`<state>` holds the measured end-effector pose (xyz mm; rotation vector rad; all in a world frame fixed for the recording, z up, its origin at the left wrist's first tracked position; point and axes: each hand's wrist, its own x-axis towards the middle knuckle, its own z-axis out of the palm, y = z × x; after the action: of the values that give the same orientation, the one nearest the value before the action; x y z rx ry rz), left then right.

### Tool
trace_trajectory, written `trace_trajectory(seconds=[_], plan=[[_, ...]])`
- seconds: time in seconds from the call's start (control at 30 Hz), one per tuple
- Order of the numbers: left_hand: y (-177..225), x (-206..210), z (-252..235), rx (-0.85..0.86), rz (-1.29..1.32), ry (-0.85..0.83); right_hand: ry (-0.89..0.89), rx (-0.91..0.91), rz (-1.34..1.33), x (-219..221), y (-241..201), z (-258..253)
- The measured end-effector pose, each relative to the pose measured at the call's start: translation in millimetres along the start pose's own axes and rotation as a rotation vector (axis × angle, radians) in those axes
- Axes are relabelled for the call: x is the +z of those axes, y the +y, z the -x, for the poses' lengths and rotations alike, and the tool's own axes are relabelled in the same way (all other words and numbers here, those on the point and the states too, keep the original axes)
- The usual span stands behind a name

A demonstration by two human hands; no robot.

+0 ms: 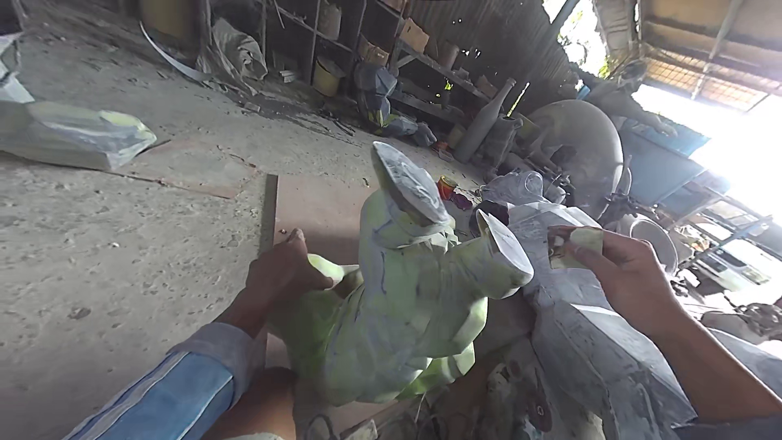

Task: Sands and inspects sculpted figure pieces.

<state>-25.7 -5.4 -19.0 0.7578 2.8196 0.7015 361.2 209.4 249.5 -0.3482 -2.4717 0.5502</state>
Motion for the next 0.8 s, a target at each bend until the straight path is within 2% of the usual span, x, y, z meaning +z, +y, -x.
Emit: trace_trajectory(seconds=[0.13,0.23,0.3,0.47,0.63,0.7,0.8], plan=[[-19,4,-13,0.083,0.026,0.0,0.221,0.088,-0.402,9,3,10],[-20,-7,-13,0.099,0.02,-0.05,0.258,0.039,-0.705,30,-21,13],[-19,-15,-12,0.127,0.043,-0.091,0.169,-0.001,-0.804,47,-33,10],[-33,-7,-23,0.15,0.034,-0.132,-0.202,-0.089,-0.934,79,-46,-12],[-25,-5,-30,0.149,-0.061,-0.189,-0.434,-0.106,-1.089,83,-48,-17],[-22,-5,-30,0.166,-0.004,-0.166,-0.485,-0.122,-1.055,84,-53,-19],[-14,1,-31,0.156,0.151,-0.043,-0.527,-0.119,-0.971,86,-59,-24]])
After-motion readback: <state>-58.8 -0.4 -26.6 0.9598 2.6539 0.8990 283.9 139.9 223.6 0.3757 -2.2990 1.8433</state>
